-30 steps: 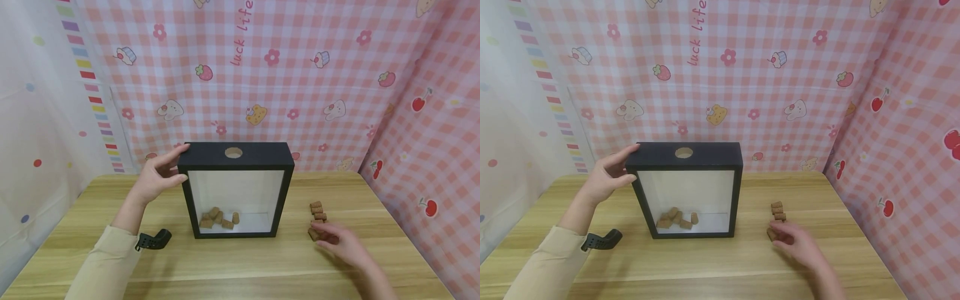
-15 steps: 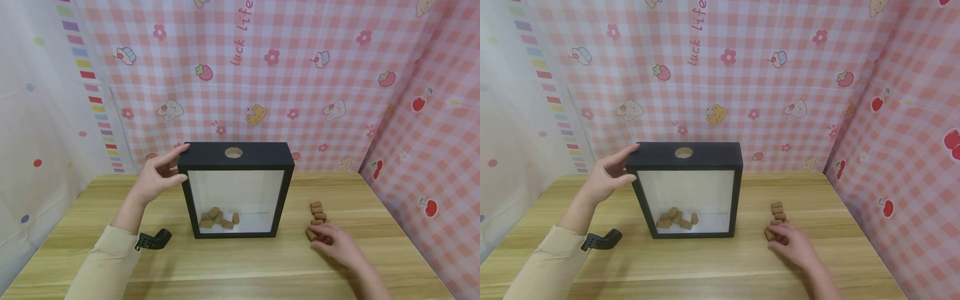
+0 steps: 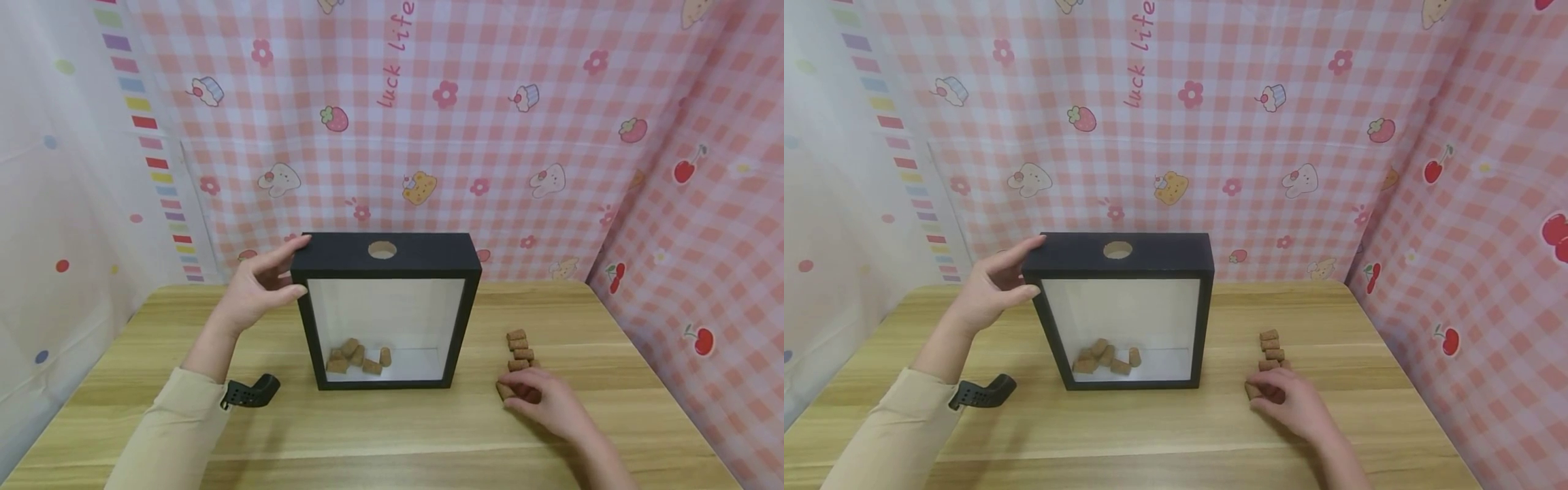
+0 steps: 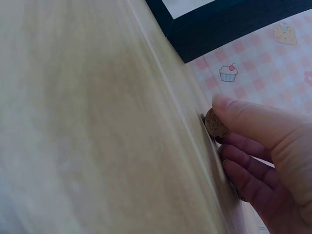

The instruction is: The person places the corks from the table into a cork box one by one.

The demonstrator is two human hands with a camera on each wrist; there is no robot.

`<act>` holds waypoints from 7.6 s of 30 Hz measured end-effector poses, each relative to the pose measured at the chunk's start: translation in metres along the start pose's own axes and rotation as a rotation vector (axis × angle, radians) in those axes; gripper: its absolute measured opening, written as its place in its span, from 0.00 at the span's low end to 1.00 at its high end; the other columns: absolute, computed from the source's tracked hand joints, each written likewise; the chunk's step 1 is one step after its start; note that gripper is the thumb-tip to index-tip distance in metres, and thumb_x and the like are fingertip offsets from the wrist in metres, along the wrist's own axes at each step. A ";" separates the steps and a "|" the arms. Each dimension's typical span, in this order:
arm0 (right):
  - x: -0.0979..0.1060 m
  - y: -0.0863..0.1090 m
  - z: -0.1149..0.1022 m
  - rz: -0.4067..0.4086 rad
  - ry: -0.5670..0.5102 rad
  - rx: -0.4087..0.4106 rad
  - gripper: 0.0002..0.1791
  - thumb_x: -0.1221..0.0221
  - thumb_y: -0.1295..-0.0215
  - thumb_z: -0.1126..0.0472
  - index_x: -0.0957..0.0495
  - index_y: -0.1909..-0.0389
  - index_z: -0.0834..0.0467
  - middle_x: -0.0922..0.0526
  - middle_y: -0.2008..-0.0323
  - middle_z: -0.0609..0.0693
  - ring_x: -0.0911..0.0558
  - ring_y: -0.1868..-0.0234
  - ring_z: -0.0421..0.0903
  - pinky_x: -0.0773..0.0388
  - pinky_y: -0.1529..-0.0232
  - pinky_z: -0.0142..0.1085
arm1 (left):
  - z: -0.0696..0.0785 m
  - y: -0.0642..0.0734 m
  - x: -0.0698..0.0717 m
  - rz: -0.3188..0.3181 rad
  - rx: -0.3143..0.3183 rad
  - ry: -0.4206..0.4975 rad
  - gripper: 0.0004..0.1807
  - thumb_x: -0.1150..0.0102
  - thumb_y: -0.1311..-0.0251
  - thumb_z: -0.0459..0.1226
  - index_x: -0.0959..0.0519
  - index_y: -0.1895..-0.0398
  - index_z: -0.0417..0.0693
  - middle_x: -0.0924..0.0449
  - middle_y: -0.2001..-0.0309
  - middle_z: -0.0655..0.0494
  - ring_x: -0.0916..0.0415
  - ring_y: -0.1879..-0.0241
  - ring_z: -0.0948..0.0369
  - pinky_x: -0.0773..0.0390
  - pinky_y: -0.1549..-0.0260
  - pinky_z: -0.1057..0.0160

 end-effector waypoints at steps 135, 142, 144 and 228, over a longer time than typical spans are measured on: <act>0.114 -0.170 -0.152 0.020 -0.237 0.370 0.24 0.38 0.41 0.80 0.22 0.42 0.68 0.15 0.52 0.52 0.19 0.47 0.42 0.28 0.42 0.33 | 0.001 -0.001 -0.002 -0.003 -0.042 0.069 0.37 0.39 0.44 0.17 0.31 0.29 0.43 0.28 0.34 0.60 0.28 0.38 0.63 0.23 0.49 0.66; 0.118 -0.138 -0.119 0.031 -0.247 0.262 0.27 0.38 0.42 0.81 0.24 0.39 0.68 0.17 0.46 0.46 0.20 0.44 0.39 0.31 0.40 0.30 | 0.000 -0.003 -0.002 -0.006 -0.038 0.073 0.37 0.38 0.44 0.18 0.31 0.29 0.42 0.26 0.36 0.59 0.26 0.40 0.62 0.23 0.49 0.65; 0.117 -0.128 -0.109 0.037 -0.236 0.220 0.28 0.38 0.42 0.80 0.24 0.39 0.67 0.17 0.46 0.43 0.21 0.44 0.37 0.32 0.39 0.28 | 0.000 -0.003 -0.002 -0.004 -0.035 0.065 0.37 0.38 0.44 0.18 0.31 0.29 0.43 0.26 0.35 0.59 0.26 0.39 0.63 0.23 0.48 0.65; 0.029 0.006 0.051 0.058 0.019 -0.438 0.31 0.27 0.45 0.60 0.23 0.41 0.67 0.19 0.61 0.53 0.24 0.63 0.42 0.26 0.62 0.31 | 0.000 -0.002 -0.002 -0.020 -0.049 0.090 0.37 0.39 0.43 0.18 0.32 0.29 0.42 0.27 0.34 0.59 0.27 0.38 0.62 0.23 0.49 0.65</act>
Point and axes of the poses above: each hand's wrist, its own y-axis away from the middle knuckle, its own x-axis out of the back of the hand, z = x × y, the point moved 4 cm from there along -y, towards the middle knuckle
